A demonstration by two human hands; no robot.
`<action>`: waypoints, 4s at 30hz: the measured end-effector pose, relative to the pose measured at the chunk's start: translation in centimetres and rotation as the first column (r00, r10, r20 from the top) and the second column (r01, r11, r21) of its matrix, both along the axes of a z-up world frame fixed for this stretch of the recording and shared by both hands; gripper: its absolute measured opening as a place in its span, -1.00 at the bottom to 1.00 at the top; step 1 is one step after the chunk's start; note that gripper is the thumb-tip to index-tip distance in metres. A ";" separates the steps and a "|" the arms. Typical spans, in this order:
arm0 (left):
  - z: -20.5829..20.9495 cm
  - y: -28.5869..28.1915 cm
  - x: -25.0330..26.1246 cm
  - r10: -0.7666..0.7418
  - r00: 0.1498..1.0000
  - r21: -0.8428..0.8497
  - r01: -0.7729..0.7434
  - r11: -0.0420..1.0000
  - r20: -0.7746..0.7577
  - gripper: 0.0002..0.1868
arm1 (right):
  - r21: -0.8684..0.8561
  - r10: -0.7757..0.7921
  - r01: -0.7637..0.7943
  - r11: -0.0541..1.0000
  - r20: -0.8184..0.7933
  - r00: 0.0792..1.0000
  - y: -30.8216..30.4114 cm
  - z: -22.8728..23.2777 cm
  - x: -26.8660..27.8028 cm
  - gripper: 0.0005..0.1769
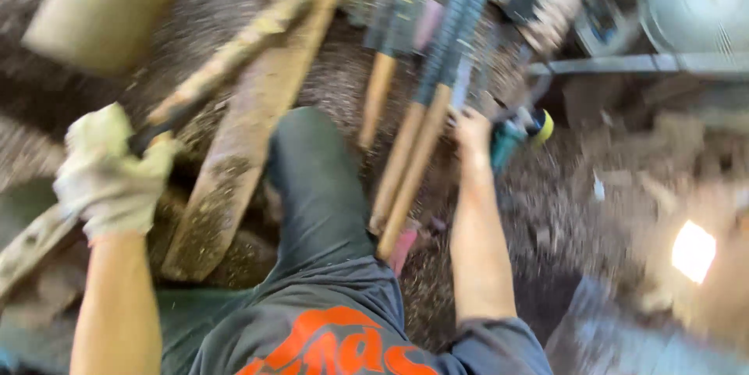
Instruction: Shaping a piece of wood on a lathe, using a chisel, and measuring the diameter with a tape measure.
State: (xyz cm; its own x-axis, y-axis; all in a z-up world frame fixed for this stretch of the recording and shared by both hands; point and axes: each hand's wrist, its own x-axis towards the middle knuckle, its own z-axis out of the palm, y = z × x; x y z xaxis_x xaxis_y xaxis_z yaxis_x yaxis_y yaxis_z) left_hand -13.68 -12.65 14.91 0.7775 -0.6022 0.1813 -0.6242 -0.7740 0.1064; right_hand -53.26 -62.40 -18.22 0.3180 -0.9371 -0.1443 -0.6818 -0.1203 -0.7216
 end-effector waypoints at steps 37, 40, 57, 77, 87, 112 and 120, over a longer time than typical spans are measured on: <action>-1.8 3.0 12.1 0.230 0.588 0.057 -0.298 0.953 -0.776 -0.60 | 0.237 0.143 -0.525 0.817 0.800 0.582 17.3 15.6 50.9 -0.78; -0.3 1.4 13.4 0.216 0.638 0.116 -0.195 0.974 -0.739 -0.62 | 0.132 0.184 -0.422 0.897 0.756 0.628 17.2 16.2 51.0 -0.73; -3.3 1.3 14.8 0.293 0.460 0.169 -0.292 0.941 -0.838 -0.59 | 0.081 0.275 -0.469 0.880 0.717 0.640 13.9 15.1 51.6 -0.73; -3.3 0.8 15.7 0.316 0.418 0.224 -0.253 0.941 -0.852 -0.63 | 0.039 0.358 -0.557 0.830 0.729 0.583 12.9 14.9 50.9 -0.74; 4.0 -1.4 13.1 0.144 0.537 0.179 0.013 0.984 -0.831 -0.78 | -0.550 0.719 -0.558 0.622 0.119 0.684 19.4 28.2 41.0 -0.46; 6.3 -3.3 -3.0 -0.273 0.936 -0.250 0.216 0.944 -0.224 -0.49 | 0.257 0.302 -0.360 0.897 0.237 0.923 23.3 24.7 8.8 -0.73; 6.6 1.6 6.2 0.108 0.802 0.310 0.099 0.946 -0.587 -0.02 | -0.105 0.183 -0.179 0.978 0.030 0.983 4.1 19.3 7.9 -0.52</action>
